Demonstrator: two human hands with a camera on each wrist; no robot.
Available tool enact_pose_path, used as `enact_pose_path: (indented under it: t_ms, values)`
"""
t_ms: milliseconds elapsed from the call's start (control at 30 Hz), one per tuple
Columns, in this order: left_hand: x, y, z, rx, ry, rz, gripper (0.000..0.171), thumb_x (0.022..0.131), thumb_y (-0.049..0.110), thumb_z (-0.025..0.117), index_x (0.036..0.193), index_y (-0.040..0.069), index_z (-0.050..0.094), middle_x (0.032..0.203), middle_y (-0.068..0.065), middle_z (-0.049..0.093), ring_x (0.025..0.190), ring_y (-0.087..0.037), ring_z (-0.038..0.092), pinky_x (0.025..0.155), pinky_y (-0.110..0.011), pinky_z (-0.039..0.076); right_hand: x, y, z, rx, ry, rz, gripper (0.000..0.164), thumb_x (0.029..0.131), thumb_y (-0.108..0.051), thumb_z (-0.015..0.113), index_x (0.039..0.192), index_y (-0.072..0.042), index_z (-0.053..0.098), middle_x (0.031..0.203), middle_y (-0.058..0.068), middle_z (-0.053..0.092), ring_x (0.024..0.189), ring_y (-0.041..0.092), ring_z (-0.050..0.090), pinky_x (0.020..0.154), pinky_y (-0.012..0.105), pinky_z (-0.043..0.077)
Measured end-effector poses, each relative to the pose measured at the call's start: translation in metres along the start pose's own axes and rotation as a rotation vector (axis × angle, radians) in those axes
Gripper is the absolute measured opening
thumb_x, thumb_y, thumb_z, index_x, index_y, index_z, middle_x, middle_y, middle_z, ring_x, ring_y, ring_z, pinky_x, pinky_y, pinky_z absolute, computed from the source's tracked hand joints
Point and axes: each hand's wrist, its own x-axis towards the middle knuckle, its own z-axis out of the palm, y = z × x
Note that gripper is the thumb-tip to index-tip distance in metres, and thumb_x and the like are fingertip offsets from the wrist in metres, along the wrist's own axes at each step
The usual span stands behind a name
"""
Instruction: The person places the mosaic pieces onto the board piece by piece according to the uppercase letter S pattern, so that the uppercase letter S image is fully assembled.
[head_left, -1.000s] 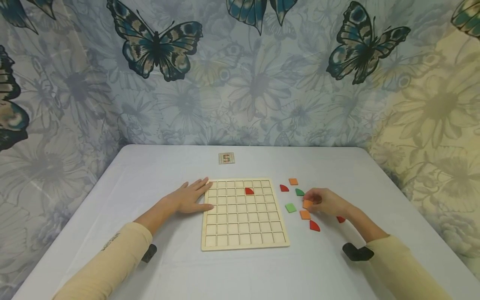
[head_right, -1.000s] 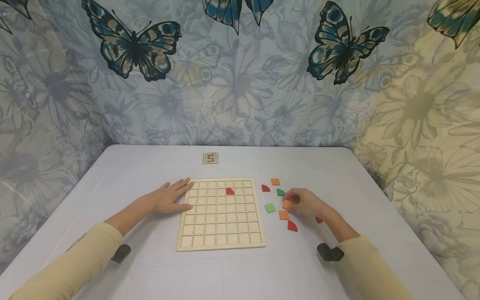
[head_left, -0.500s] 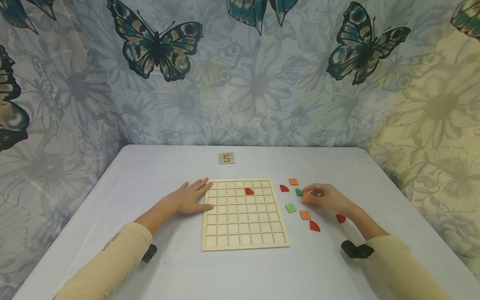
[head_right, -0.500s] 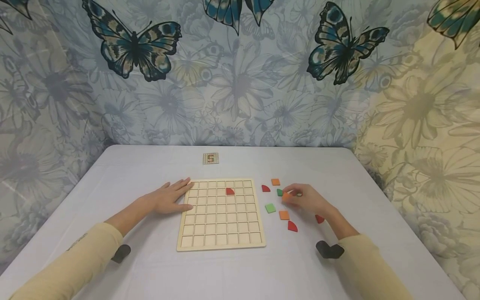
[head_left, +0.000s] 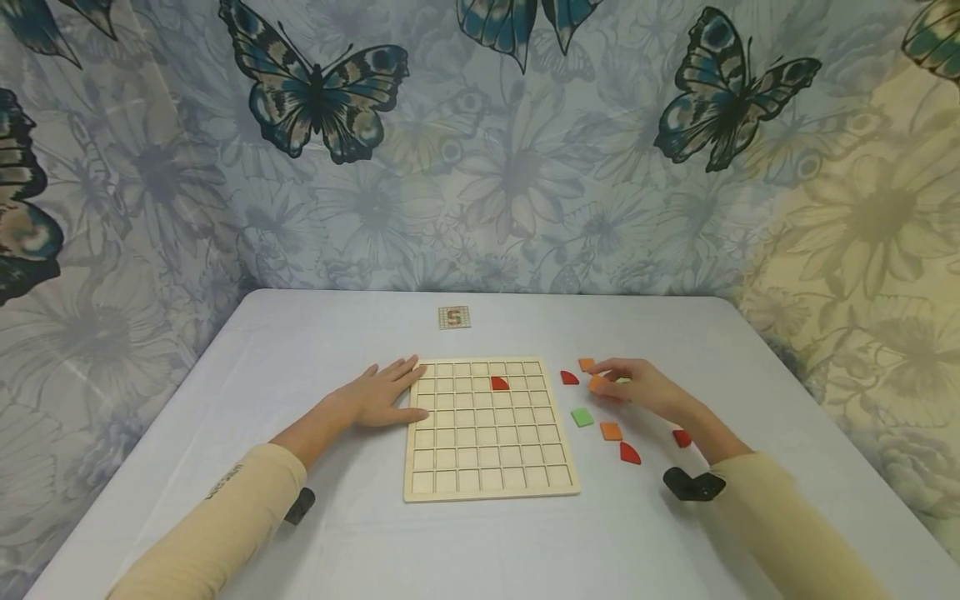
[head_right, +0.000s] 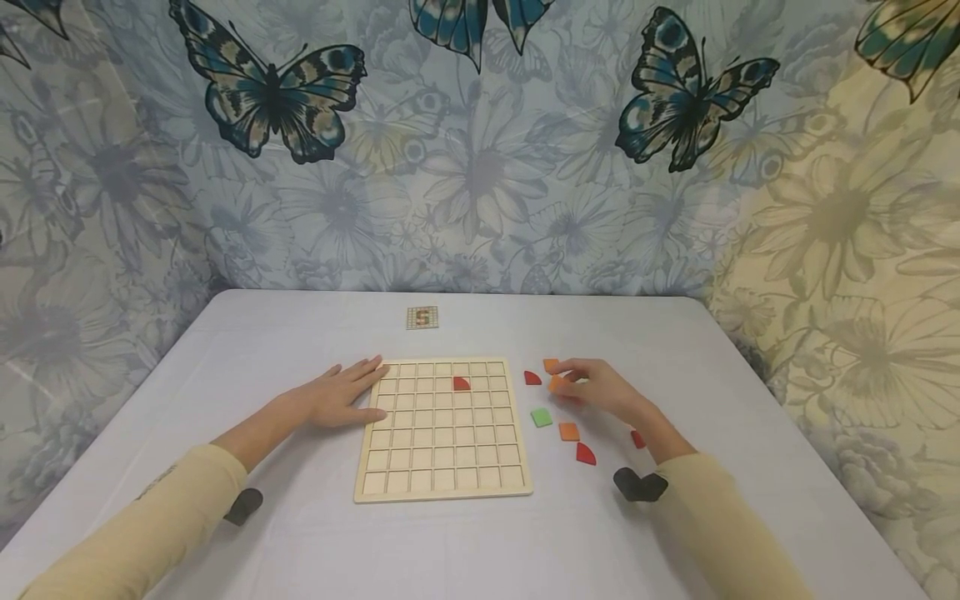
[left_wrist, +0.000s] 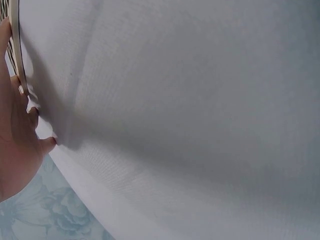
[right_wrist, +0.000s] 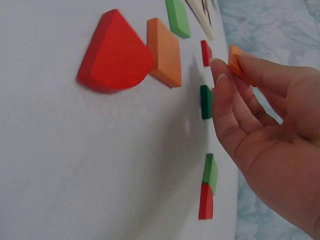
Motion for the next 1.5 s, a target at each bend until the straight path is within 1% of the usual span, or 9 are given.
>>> enact_pose_path:
  t_ms: [200, 500, 633, 767, 900, 1167, 1267, 1367, 1500]
  values:
    - [0.0, 0.0, 0.0, -0.005, 0.0, -0.001, 0.089, 0.09, 0.068, 0.042, 0.155, 0.013, 0.014, 0.159, -0.009, 0.007, 0.143, -0.029, 0.009, 0.111, -0.057, 0.008, 0.008, -0.009, 0.003, 0.051, -0.018, -0.028, 0.047, 0.089, -0.031, 0.068, 0.131, -0.01, 0.059, 0.122, 0.012, 0.056, 0.098, 0.024, 0.055, 0.082, 0.035, 0.047]
    - [0.0, 0.0, 0.0, -0.006, 0.0, -0.003, 0.088, 0.09, 0.068, 0.041, 0.155, 0.014, 0.014, 0.159, -0.009, 0.007, 0.143, -0.029, 0.009, 0.111, -0.057, 0.007, 0.023, -0.029, 0.012, 0.094, -0.059, -0.069, 0.043, 0.092, -0.027, 0.065, 0.129, -0.005, 0.058, 0.11, 0.013, 0.06, 0.089, 0.026, 0.059, 0.077, 0.036, 0.049]
    - [0.0, -0.001, 0.0, -0.003, 0.002, -0.005, 0.089, 0.09, 0.068, 0.041, 0.155, 0.014, 0.014, 0.159, -0.009, 0.007, 0.143, -0.029, 0.009, 0.111, -0.057, 0.007, 0.029, -0.036, 0.017, 0.12, -0.088, -0.096, 0.042, 0.094, -0.023, 0.063, 0.129, -0.002, 0.057, 0.103, 0.012, 0.063, 0.092, 0.029, 0.061, 0.082, 0.04, 0.05]
    - [0.0, 0.0, 0.001, -0.003, 0.001, -0.011, 0.089, 0.09, 0.068, 0.041, 0.155, 0.014, 0.014, 0.159, -0.009, 0.007, 0.144, -0.029, 0.008, 0.111, -0.057, 0.007, 0.036, -0.043, 0.022, 0.14, -0.107, -0.107, 0.039, 0.094, -0.02, 0.062, 0.128, 0.0, 0.057, 0.105, 0.013, 0.063, 0.094, 0.029, 0.063, 0.085, 0.041, 0.051]
    - [0.0, 0.0, 0.001, -0.012, 0.003, -0.007, 0.088, 0.09, 0.067, 0.042, 0.154, 0.013, 0.014, 0.159, -0.009, 0.007, 0.144, -0.029, 0.008, 0.111, -0.057, 0.006, 0.041, -0.05, 0.027, 0.134, -0.115, -0.096, 0.036, 0.094, -0.017, 0.062, 0.127, -0.002, 0.059, 0.101, 0.012, 0.063, 0.082, 0.028, 0.06, 0.076, 0.037, 0.05]
    - [0.001, -0.002, 0.003, -0.012, 0.006, -0.013, 0.089, 0.09, 0.068, 0.041, 0.155, 0.014, 0.013, 0.159, -0.008, 0.006, 0.144, -0.028, 0.007, 0.111, -0.056, 0.006, 0.052, -0.065, 0.039, 0.133, -0.139, -0.077, 0.032, 0.093, -0.017, 0.064, 0.124, -0.008, 0.063, 0.098, 0.009, 0.063, 0.064, 0.019, 0.048, 0.054, 0.026, 0.035]
    - [0.003, -0.004, 0.005, -0.015, 0.008, -0.016, 0.091, 0.089, 0.07, 0.04, 0.155, 0.014, 0.013, 0.159, -0.007, 0.005, 0.144, -0.027, 0.007, 0.111, -0.056, 0.006, 0.055, -0.069, 0.043, 0.123, -0.151, -0.09, 0.031, 0.093, -0.016, 0.063, 0.124, -0.008, 0.063, 0.099, 0.008, 0.065, 0.068, 0.016, 0.056, 0.057, 0.025, 0.043]
    - [0.004, -0.006, 0.007, -0.015, 0.009, -0.022, 0.092, 0.087, 0.074, 0.037, 0.155, 0.017, 0.011, 0.159, -0.005, 0.004, 0.144, -0.025, 0.006, 0.112, -0.054, 0.005, 0.058, -0.074, 0.046, 0.122, -0.158, -0.11, 0.031, 0.094, -0.014, 0.062, 0.124, -0.005, 0.063, 0.1, 0.007, 0.065, 0.083, 0.018, 0.065, 0.072, 0.031, 0.052]
    - [0.004, -0.007, 0.008, -0.015, 0.015, -0.017, 0.092, 0.087, 0.074, 0.036, 0.155, 0.017, 0.011, 0.159, -0.005, 0.004, 0.144, -0.024, 0.006, 0.112, -0.054, 0.006, 0.062, -0.078, 0.05, 0.141, -0.179, -0.141, 0.03, 0.094, -0.009, 0.061, 0.123, -0.001, 0.062, 0.098, 0.009, 0.065, 0.09, 0.022, 0.067, 0.079, 0.035, 0.053]
